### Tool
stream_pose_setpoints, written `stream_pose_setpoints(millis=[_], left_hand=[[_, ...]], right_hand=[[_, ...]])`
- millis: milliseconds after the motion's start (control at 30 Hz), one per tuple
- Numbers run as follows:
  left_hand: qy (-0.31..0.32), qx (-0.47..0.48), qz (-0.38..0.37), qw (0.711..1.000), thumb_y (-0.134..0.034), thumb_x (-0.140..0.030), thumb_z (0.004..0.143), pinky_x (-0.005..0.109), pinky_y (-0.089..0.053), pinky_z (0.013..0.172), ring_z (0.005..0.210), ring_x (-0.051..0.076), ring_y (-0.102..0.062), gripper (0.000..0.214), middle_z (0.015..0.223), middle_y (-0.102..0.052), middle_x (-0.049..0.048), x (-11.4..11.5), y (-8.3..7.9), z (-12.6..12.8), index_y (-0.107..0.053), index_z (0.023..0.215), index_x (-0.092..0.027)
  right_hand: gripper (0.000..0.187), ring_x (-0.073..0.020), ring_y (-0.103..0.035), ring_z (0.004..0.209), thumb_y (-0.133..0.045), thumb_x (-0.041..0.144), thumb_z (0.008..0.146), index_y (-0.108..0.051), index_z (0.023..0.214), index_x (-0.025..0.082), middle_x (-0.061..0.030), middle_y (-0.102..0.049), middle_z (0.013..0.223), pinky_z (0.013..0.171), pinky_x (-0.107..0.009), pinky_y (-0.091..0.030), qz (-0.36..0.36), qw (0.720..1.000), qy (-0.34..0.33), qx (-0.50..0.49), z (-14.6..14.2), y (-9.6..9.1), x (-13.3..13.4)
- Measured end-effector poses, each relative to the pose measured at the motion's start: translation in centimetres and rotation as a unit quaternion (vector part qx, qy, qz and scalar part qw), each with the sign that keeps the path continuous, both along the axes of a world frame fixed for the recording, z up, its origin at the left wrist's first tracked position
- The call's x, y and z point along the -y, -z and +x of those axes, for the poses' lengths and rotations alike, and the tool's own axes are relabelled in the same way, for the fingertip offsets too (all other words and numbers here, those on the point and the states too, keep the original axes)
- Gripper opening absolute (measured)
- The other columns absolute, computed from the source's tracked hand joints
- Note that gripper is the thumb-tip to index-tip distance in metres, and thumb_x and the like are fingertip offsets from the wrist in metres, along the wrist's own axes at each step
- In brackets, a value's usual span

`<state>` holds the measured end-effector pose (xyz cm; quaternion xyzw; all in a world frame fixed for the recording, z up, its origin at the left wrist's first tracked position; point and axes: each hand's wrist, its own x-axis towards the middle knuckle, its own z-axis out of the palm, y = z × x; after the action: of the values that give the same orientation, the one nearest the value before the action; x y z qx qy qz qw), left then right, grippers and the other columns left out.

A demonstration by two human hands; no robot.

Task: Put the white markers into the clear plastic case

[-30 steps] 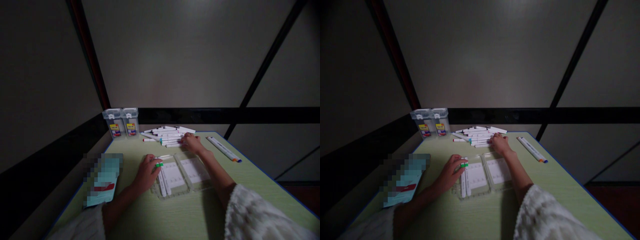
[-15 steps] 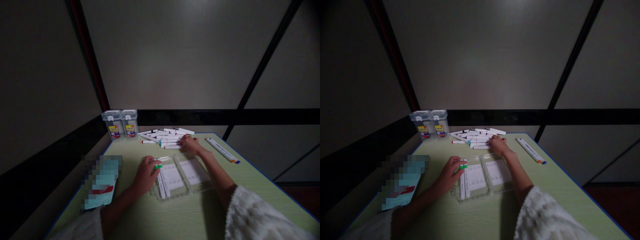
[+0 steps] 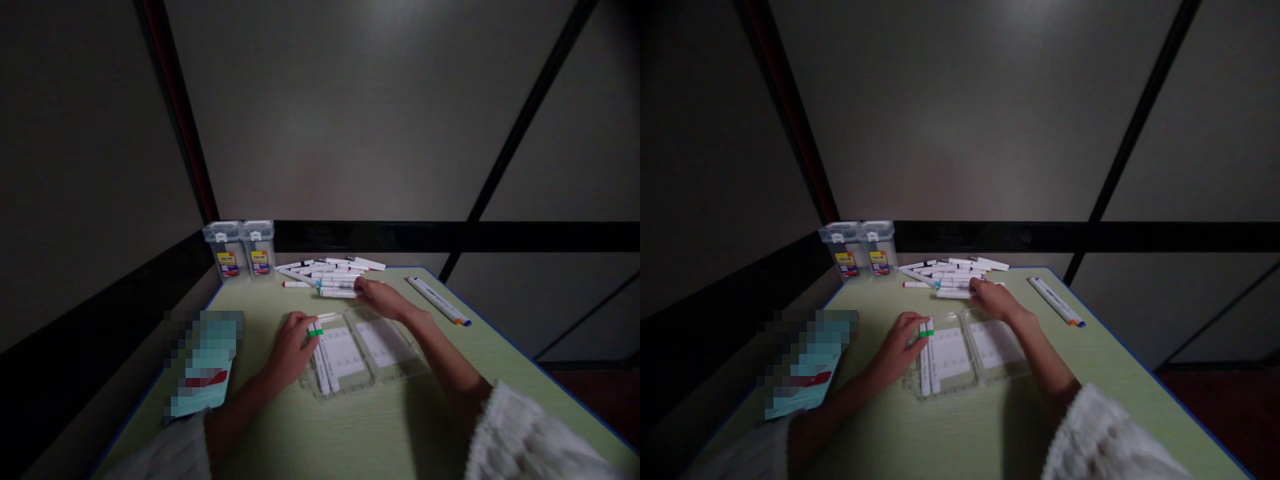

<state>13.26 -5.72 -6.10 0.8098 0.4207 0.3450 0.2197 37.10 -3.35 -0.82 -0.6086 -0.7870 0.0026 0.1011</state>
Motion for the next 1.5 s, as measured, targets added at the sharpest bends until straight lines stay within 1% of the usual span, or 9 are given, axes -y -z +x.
stream_pose_setpoints(millis=[300,467,633,800,967,1133,1300,1400,1500], left_hand=[[-0.041,0.107,0.033,0.993,-0.057,-0.017,0.069,0.037,-0.038,0.086,0.099,0.019,-0.048,0.041,0.103,-0.050,0.0067,0.1,-0.4,0.4,-0.041,0.107,-0.019],[-0.037,0.104,0.113,0.987,-0.058,-0.018,0.070,0.038,-0.034,0.088,0.096,0.020,-0.048,0.040,0.096,-0.054,0.0048,0.6,-1.1,0.1,-0.044,0.107,-0.019],[0.020,0.084,0.088,0.992,-0.052,-0.019,0.075,0.032,-0.040,0.079,0.088,0.018,-0.052,0.024,0.091,-0.056,0.0049,1.1,-1.9,0.1,-0.053,0.099,-0.018],[0.040,0.087,0.059,0.994,-0.043,-0.023,0.080,0.026,-0.042,0.066,0.071,0.015,-0.054,0.018,0.074,-0.055,0.0034,1.4,-2.5,0.1,-0.059,0.080,-0.016],[-0.005,0.091,0.041,0.995,-0.039,-0.028,0.080,0.025,-0.041,0.063,0.066,0.015,-0.053,0.021,0.069,-0.058,0.0019,1.8,-2.8,0.0,-0.056,0.074,-0.016],[-0.028,0.094,0.029,0.995,-0.037,-0.032,0.079,0.023,-0.037,0.055,0.056,0.013,-0.048,0.026,0.057,-0.052,-0.0010,2.3,-3.1,0.1,-0.050,0.062,-0.016],[-0.042,0.120,0.018,0.992,-0.036,-0.034,0.078,0.021,-0.030,0.048,0.049,0.010,-0.039,0.032,0.048,-0.039,-0.0041,2.1,-3.0,0.0,-0.039,0.051,-0.018],[-0.051,0.143,0.010,0.988,-0.037,-0.035,0.077,0.021,-0.027,0.045,0.045,0.010,-0.036,0.034,0.044,-0.035,-0.0049,1.9,-2.8,0.0,-0.035,0.047,-0.018],[-0.055,0.152,0.012,0.987,-0.037,-0.035,0.076,0.022,-0.026,0.043,0.042,0.009,-0.035,0.036,0.042,-0.034,-0.0049,1.9,-2.5,-0.1,-0.034,0.044,-0.019]], right_hand=[[0.015,-0.0187,-0.058,0.080,-0.038,0.024,0.086,-0.049,0.096,0.020,-0.0055,-0.061,0.092,0.063,-0.026,-0.037,0.030,0.997,-0.066,-0.012,-2.2,-0.3,6.9],[0.026,-0.0185,-0.058,0.076,-0.032,0.034,0.088,-0.051,0.097,0.019,-0.0064,-0.062,0.088,0.063,-0.028,-0.039,0.031,0.993,-0.089,-0.067,-2.7,0.0,8.1],[0.025,-0.0172,-0.057,0.075,-0.040,0.036,0.085,-0.055,0.095,0.018,-0.0058,-0.063,0.086,0.063,-0.027,-0.040,0.025,0.974,-0.127,-0.188,-2.7,0.3,8.3],[0.023,-0.0124,-0.051,0.058,-0.056,0.039,0.074,-0.058,0.074,0.016,-0.0010,-0.059,0.065,0.051,-0.022,-0.036,-0.011,0.924,-0.099,-0.370,-3.1,0.6,8.2],[0.026,-0.0074,-0.043,0.044,-0.062,0.040,0.066,-0.054,0.067,0.015,0.0017,-0.055,0.055,0.041,-0.020,-0.031,-0.056,0.828,-0.006,-0.559,-3.8,0.6,8.0],[0.033,-0.0044,-0.032,0.031,-0.057,0.047,0.067,-0.046,0.059,0.017,0.0040,-0.053,0.044,0.033,-0.018,-0.019,-0.096,0.763,0.058,-0.636,-4.6,0.9,8.3],[0.036,-0.0037,-0.018,0.030,-0.054,0.048,0.070,-0.043,0.055,0.018,0.0104,-0.029,0.033,0.033,-0.019,-0.010,-0.065,0.699,0.095,-0.705,-4.9,1.4,8.2],[0.037,-0.0035,-0.015,0.032,-0.056,0.049,0.068,-0.045,0.055,0.017,0.0109,-0.025,0.036,0.034,-0.019,-0.007,-0.056,0.675,0.096,-0.729,-4.9,1.5,8.2],[0.038,-0.0039,-0.016,0.033,-0.054,0.051,0.069,-0.047,0.055,0.016,0.0102,-0.024,0.037,0.034,-0.020,-0.008,-0.057,0.680,0.094,-0.725,-5.2,1.5,8.4]])
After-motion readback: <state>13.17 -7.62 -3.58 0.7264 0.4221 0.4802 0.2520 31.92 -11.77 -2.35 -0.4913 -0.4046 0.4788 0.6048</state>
